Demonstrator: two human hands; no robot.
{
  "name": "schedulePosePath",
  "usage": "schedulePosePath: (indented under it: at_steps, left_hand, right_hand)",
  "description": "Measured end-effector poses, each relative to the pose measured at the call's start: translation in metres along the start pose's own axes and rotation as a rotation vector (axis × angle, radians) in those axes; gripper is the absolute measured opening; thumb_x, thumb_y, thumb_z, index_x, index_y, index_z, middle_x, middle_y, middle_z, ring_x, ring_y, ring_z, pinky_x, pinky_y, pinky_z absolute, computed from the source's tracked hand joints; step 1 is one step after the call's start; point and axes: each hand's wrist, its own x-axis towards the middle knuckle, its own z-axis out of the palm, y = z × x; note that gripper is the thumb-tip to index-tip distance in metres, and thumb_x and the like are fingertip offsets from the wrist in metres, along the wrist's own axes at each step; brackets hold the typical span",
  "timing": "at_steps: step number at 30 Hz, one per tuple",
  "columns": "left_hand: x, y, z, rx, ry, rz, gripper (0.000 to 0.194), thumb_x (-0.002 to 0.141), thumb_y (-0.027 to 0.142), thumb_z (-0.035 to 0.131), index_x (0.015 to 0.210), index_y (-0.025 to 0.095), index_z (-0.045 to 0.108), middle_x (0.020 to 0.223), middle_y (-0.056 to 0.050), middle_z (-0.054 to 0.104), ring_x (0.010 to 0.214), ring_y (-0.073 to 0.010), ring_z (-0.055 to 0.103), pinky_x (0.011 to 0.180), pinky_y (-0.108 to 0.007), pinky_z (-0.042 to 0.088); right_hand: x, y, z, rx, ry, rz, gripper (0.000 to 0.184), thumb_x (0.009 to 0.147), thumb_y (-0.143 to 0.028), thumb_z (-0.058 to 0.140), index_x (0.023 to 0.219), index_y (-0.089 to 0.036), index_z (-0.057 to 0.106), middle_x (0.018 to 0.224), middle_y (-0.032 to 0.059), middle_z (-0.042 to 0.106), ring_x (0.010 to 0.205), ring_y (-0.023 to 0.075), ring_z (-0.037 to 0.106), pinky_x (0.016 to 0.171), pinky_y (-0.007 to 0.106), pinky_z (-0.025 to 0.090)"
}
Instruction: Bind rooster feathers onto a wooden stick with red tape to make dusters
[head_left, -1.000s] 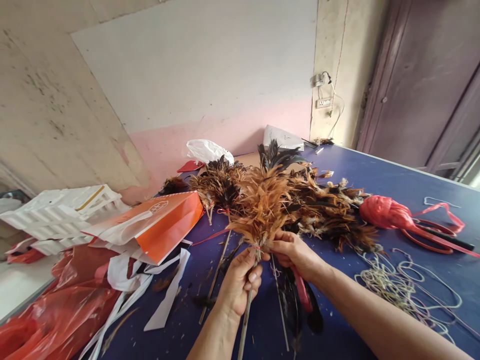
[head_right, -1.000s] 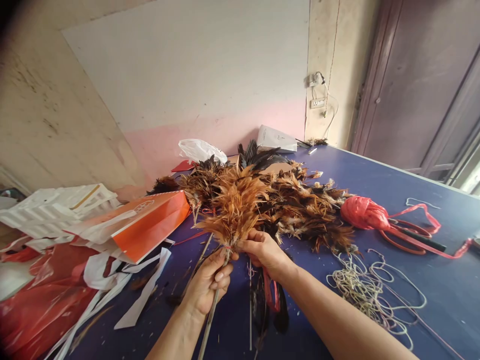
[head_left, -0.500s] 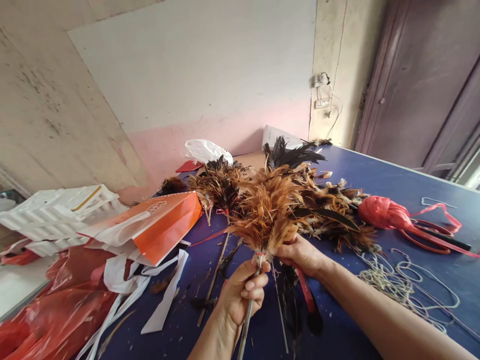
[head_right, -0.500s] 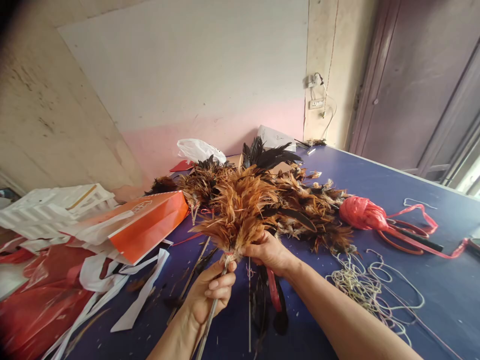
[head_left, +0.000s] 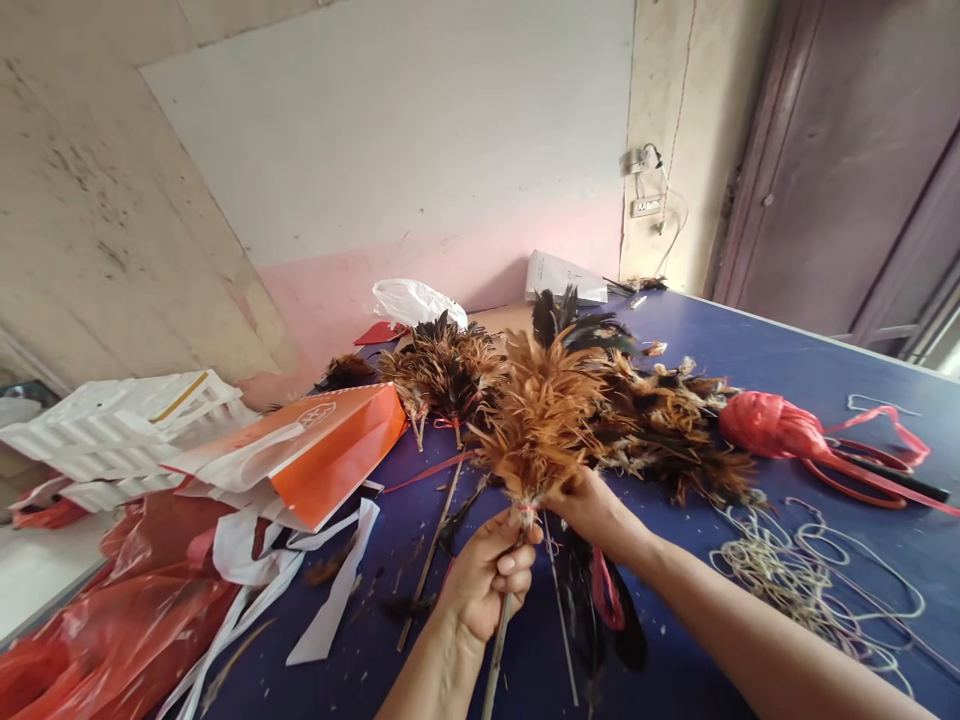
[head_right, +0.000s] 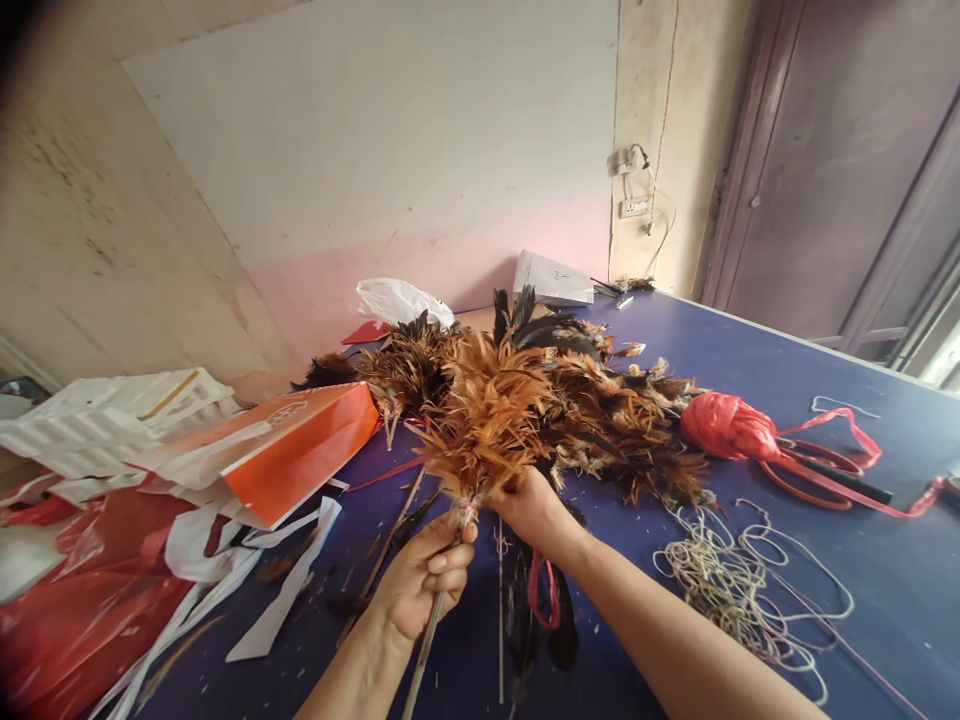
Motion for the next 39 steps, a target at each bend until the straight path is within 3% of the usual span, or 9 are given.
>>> schedulePosePath:
  at_steps: [5, 10, 20, 31, 35, 39]
  left_hand:
    - [-0.001, 0.004, 0.002, 0.147, 0.113, 0.161, 0.019, 0.063, 0.018, 0.075, 0.069, 0.009, 0.059, 0.062, -0.002, 0.060, 0.035, 0.0041, 0.030, 0.031, -0.008, 0.015]
    - [-0.003, 0.006, 0.010, 0.309, 0.204, 0.207, 0.029, 0.064, 0.033, 0.075, 0.066, 0.011, 0.055, 0.052, 0.004, 0.051, 0.032, 0.0037, 0.023, 0.031, -0.011, 0.011]
    - [-0.002, -0.003, 0.012, 0.571, 0.269, 0.284, 0.031, 0.071, 0.041, 0.066, 0.069, 0.014, 0.052, 0.050, 0.007, 0.041, 0.036, -0.0007, 0.026, 0.035, -0.015, 0.010]
    - [-0.001, -0.016, 0.024, 0.744, 0.445, 0.440, 0.036, 0.067, 0.049, 0.065, 0.069, 0.015, 0.053, 0.043, 0.010, 0.033, 0.036, -0.0028, 0.021, 0.036, -0.017, 0.014]
    - [-0.002, -0.019, 0.028, 0.891, 0.469, 0.592, 0.031, 0.072, 0.045, 0.061, 0.071, 0.015, 0.058, 0.048, 0.005, 0.046, 0.041, -0.0069, 0.037, 0.039, -0.018, 0.027]
    - [-0.004, -0.019, 0.041, 1.206, 0.536, 0.861, 0.024, 0.078, 0.037, 0.055, 0.079, 0.015, 0.065, 0.071, -0.005, 0.065, 0.064, -0.0160, 0.057, 0.061, -0.024, 0.044]
  right_hand:
    - [-0.008, -0.005, -0.003, -0.293, -0.150, 0.079, 0.037, 0.079, -0.043, 0.049, 0.059, -0.014, 0.059, 0.050, -0.0024, 0.041, 0.050, 0.0092, 0.034, 0.049, 0.023, 0.028]
    - [-0.016, -0.017, -0.004, -0.307, -0.150, 0.112, 0.036, 0.083, -0.043, 0.044, 0.069, -0.014, 0.061, 0.050, -0.0050, 0.030, 0.048, 0.0077, 0.024, 0.045, 0.022, 0.020]
    - [-0.017, -0.007, 0.006, -0.335, -0.129, -0.034, 0.026, 0.083, -0.029, 0.044, 0.066, -0.014, 0.057, 0.058, -0.0013, 0.046, 0.057, 0.0096, 0.038, 0.054, 0.021, 0.031]
    - [-0.037, -0.024, 0.012, -0.362, -0.092, -0.198, 0.033, 0.086, -0.026, 0.041, 0.056, -0.015, 0.045, 0.051, -0.0040, 0.038, 0.050, 0.0067, 0.032, 0.049, 0.019, 0.027]
    - [-0.036, -0.025, 0.011, -0.333, -0.097, -0.255, 0.031, 0.087, -0.024, 0.041, 0.058, -0.014, 0.046, 0.055, -0.0029, 0.043, 0.053, 0.0070, 0.036, 0.052, 0.019, 0.029]
    - [-0.033, -0.025, 0.008, -0.323, -0.031, -0.309, 0.028, 0.086, -0.023, 0.042, 0.060, -0.015, 0.047, 0.056, -0.0028, 0.043, 0.054, 0.0076, 0.035, 0.053, 0.019, 0.030]
